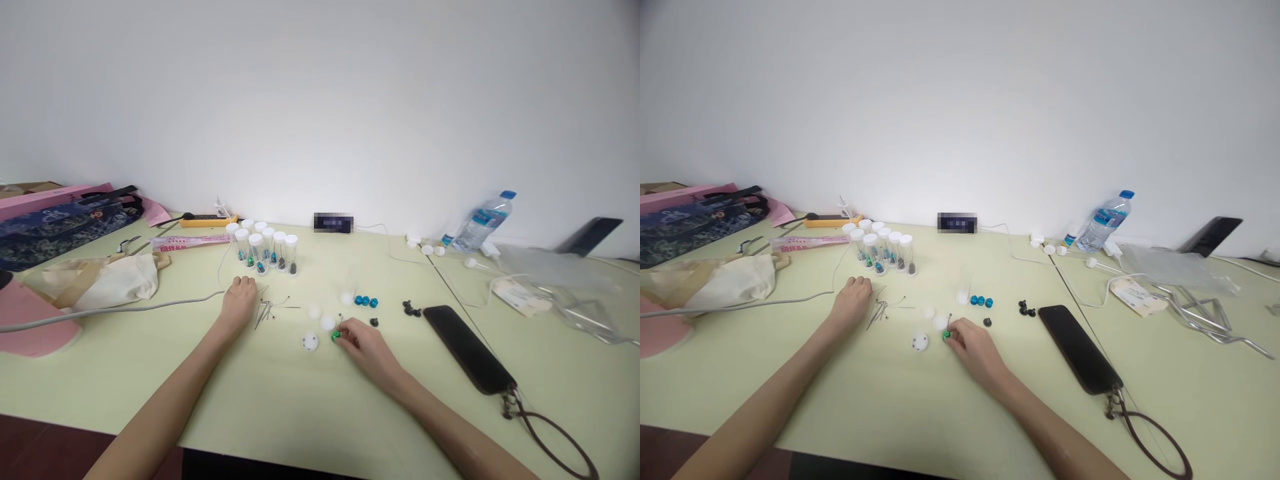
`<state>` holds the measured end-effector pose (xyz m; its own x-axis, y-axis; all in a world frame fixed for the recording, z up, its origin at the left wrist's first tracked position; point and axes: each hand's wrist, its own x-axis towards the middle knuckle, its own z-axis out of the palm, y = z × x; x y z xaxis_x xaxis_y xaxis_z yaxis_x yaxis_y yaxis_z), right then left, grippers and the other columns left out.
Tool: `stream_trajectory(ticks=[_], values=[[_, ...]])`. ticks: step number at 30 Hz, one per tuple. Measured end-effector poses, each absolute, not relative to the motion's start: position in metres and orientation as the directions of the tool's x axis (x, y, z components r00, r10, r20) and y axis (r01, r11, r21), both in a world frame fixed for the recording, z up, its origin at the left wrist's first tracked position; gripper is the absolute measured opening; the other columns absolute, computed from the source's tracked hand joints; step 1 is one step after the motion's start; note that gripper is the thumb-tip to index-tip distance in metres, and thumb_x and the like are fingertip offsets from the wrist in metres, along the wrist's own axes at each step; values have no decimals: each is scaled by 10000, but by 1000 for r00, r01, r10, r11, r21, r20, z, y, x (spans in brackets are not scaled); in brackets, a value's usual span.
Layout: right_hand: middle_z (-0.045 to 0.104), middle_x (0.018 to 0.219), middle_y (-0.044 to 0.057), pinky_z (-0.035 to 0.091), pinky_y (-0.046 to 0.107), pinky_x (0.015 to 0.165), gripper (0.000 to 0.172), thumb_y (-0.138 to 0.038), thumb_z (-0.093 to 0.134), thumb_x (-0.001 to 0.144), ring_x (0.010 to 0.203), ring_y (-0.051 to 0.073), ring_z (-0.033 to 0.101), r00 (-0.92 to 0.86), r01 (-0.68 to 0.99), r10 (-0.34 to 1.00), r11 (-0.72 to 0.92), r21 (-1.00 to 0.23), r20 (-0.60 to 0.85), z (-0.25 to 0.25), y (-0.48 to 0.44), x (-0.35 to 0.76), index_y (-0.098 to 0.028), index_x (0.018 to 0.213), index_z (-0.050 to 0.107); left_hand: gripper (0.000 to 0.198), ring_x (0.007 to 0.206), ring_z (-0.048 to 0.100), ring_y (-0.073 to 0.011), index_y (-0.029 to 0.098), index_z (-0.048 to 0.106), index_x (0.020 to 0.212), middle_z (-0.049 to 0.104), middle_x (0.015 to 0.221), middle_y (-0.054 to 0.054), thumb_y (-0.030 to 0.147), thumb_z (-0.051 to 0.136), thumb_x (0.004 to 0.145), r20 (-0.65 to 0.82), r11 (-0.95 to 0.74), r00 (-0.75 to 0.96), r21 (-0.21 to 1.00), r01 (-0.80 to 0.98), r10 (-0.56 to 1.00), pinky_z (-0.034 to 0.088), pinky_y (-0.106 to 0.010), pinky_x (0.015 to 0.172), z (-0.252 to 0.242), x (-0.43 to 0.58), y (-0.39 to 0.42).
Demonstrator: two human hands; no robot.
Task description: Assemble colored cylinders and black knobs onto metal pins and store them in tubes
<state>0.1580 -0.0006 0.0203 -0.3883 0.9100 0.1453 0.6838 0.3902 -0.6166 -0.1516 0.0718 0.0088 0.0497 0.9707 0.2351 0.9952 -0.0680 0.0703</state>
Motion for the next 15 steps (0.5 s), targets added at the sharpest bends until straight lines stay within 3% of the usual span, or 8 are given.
stream_trajectory(ticks=[9,15], values=[[635,865,29,440,295,664,136,-234,461,918,757,189,605,-362,739,899,437,-512,245,14,6,155,-213,917,596,272,817,499,-262,125,520,812,563,810,-148,-66,338,746,257,-66,-7,275,959,966,409,-364,708,18,-147,66],[633,872,44,445,296,653,186,-246,417,945,745,194,605,-469,684,832,554,-474,296,5,18,144,-209,929,599,172,605,501,-170,201,451,880,507,684,0,148,289,905,311,-214,42,545,810,950,399,-273,563,30,-130,55]])
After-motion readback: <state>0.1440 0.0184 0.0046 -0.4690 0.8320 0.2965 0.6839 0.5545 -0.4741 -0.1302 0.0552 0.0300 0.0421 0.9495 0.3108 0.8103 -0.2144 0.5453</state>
